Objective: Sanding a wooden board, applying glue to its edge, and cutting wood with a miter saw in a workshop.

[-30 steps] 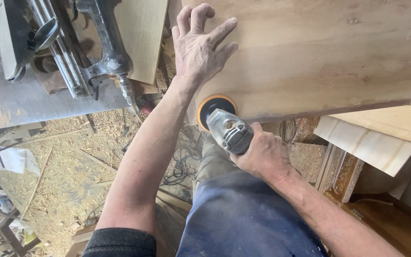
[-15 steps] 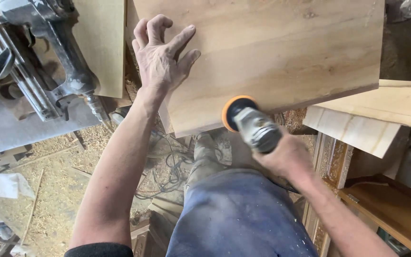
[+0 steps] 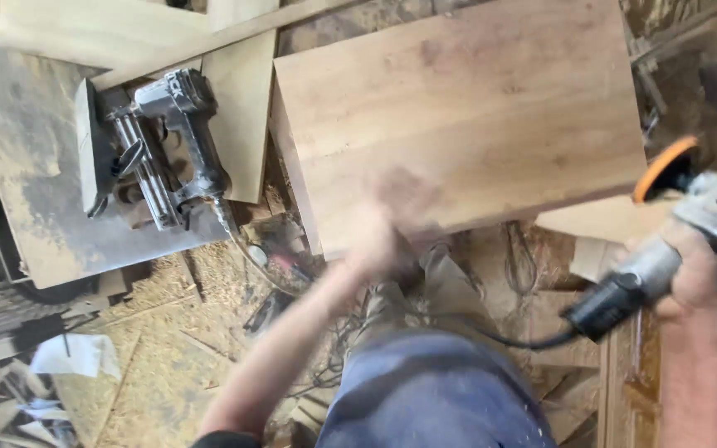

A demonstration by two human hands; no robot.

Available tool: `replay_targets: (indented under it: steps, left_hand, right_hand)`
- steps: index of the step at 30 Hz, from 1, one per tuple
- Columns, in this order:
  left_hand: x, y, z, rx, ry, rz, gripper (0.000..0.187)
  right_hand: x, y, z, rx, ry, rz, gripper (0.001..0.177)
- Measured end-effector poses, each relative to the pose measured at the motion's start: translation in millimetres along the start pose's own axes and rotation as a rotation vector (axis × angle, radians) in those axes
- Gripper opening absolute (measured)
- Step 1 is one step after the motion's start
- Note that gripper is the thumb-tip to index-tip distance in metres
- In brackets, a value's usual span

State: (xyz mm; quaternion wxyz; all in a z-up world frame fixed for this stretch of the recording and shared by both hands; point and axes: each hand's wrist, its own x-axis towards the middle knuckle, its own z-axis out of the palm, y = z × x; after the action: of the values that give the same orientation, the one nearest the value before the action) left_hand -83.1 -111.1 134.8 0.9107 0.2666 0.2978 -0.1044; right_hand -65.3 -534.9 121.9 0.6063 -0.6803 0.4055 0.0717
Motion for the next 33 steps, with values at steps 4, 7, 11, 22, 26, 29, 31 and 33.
replay_targets:
  steps: [4,7,11,22,26,29,31,33]
  left_hand:
    - [-54.3,-95.8,11.2,1.559,-0.738,1.0,0.074]
    - [-70.0,-101.4,16.0,1.539,-0.696,1.191,0.051]
    - [-101.1,-68.6,-4.4,1.493,-0.651,0.942,0.041]
    - [-173.3,-103.2,-68.0,0.806,0.702,0.529,0.051]
    - [-212.3,-42.4,-79.4,0.806,1.122,0.437,0.083]
    - [-230.4,14.9,-121.1,0.969,1.311,0.307,0.067]
    - [-230.6,51.0,-155.5,1.005,1.309,0.343,0.075]
    - [-227.7,84.1,-218.5,1.045,1.298,0.376,0.084]
  right_hand:
    - [-41.3,-4.2,63.7,0.511,-0.506,0.095,0.037]
    - [-75.0,-8.7,107.2,0.507,-0.674,0.056,0.034]
    - [-86.5,0.0,157.0,0.628,-0.842,0.201,0.035]
    - [-157.2,-10.7,215.0,-0.592,-1.671,-0.448,0.051]
    - [-69.3,28.8,187.9,-0.964,-1.214,-1.207,0.066]
    - [29.4,69.3,128.8,-1.576,-0.572,-1.497,0.093]
    - [72.1,75.4,87.1,-1.482,-0.528,-1.261,0.1]
    - [158.0,123.1,50.6,-1.372,-0.468,-1.027,0.11]
